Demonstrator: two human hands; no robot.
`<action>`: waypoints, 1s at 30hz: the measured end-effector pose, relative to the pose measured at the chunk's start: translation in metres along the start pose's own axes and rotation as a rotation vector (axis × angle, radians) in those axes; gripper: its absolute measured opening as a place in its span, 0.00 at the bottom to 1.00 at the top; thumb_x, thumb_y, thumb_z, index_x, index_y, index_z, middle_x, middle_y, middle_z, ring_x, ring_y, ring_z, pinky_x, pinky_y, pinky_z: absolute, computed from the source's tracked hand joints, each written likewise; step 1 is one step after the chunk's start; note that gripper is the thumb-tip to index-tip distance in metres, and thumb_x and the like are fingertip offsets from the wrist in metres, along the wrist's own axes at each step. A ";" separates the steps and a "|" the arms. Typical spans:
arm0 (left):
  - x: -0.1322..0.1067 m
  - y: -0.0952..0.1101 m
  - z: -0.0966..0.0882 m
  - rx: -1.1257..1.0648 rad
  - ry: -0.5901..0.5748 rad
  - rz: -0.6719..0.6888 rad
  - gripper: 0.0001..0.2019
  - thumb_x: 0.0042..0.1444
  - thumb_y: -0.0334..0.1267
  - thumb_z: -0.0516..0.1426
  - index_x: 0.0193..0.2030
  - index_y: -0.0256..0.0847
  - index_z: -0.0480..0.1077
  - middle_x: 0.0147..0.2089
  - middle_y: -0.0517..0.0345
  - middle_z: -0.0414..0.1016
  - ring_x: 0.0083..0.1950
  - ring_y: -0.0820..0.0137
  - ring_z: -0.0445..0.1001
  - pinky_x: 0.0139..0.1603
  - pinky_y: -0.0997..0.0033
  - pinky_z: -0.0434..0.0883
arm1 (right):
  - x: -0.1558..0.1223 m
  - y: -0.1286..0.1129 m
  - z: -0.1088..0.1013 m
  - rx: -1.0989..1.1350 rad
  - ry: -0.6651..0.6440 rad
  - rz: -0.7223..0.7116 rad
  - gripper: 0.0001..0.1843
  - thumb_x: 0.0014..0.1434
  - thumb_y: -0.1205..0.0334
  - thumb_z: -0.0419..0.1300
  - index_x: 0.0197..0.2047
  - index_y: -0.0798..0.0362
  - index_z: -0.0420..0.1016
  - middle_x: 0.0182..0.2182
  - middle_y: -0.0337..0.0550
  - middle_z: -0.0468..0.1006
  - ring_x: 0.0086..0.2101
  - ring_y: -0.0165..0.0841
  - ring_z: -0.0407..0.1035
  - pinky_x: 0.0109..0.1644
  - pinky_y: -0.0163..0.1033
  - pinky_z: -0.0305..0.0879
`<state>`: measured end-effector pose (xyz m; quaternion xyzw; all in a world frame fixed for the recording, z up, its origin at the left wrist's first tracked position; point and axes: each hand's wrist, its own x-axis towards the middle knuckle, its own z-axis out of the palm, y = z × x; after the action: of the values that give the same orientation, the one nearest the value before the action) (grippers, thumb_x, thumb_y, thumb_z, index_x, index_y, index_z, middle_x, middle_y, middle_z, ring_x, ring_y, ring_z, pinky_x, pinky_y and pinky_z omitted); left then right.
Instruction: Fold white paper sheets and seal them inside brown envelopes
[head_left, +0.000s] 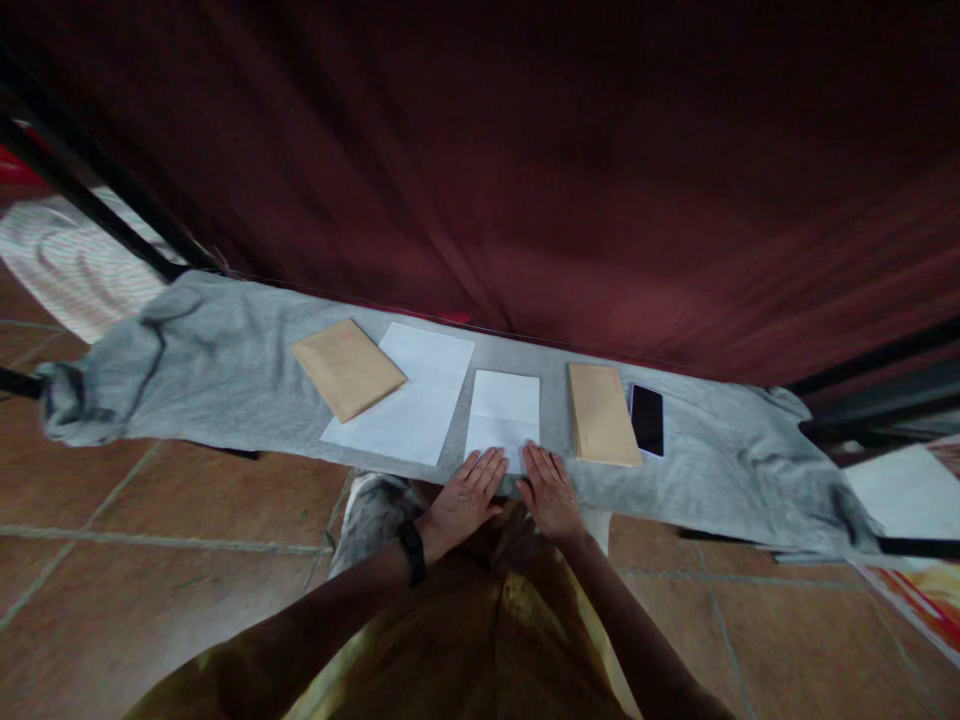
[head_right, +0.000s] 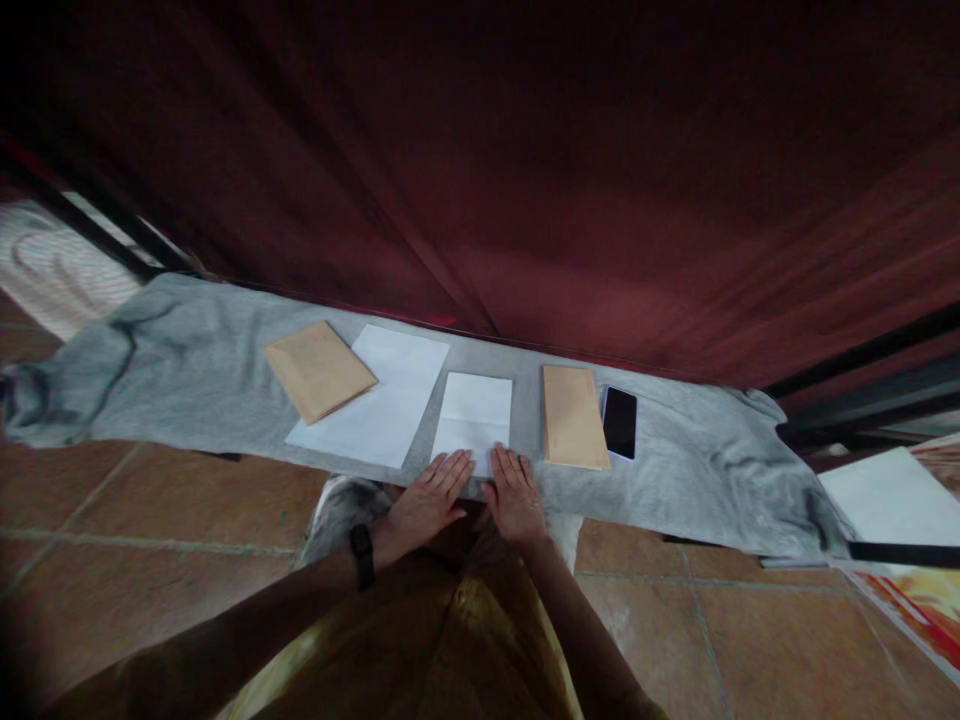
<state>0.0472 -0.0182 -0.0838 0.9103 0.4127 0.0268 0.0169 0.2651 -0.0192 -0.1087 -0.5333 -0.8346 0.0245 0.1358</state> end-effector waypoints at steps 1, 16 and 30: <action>-0.001 -0.001 -0.001 0.015 -0.004 0.010 0.38 0.65 0.52 0.52 0.74 0.29 0.48 0.76 0.39 0.47 0.77 0.56 0.43 0.76 0.51 0.48 | 0.000 0.001 0.000 -0.005 -0.004 -0.006 0.32 0.72 0.56 0.47 0.75 0.58 0.47 0.70 0.52 0.57 0.69 0.41 0.51 0.72 0.53 0.48; -0.009 -0.005 -0.001 0.043 0.037 -0.013 0.36 0.66 0.49 0.52 0.73 0.30 0.50 0.76 0.41 0.47 0.77 0.58 0.44 0.76 0.53 0.49 | -0.007 0.003 -0.011 0.016 0.007 0.021 0.31 0.73 0.57 0.46 0.75 0.57 0.47 0.70 0.52 0.58 0.69 0.40 0.51 0.72 0.53 0.50; -0.025 -0.023 -0.002 -0.042 0.135 -0.068 0.28 0.68 0.42 0.49 0.72 0.34 0.54 0.73 0.42 0.59 0.74 0.60 0.57 0.70 0.55 0.62 | -0.006 -0.003 -0.018 0.078 -0.004 -0.039 0.27 0.72 0.61 0.48 0.72 0.55 0.57 0.69 0.49 0.60 0.68 0.38 0.54 0.71 0.51 0.51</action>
<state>0.0140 -0.0217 -0.0843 0.8913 0.4430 0.0959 0.0089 0.2694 -0.0276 -0.0915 -0.5114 -0.8434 0.0556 0.1552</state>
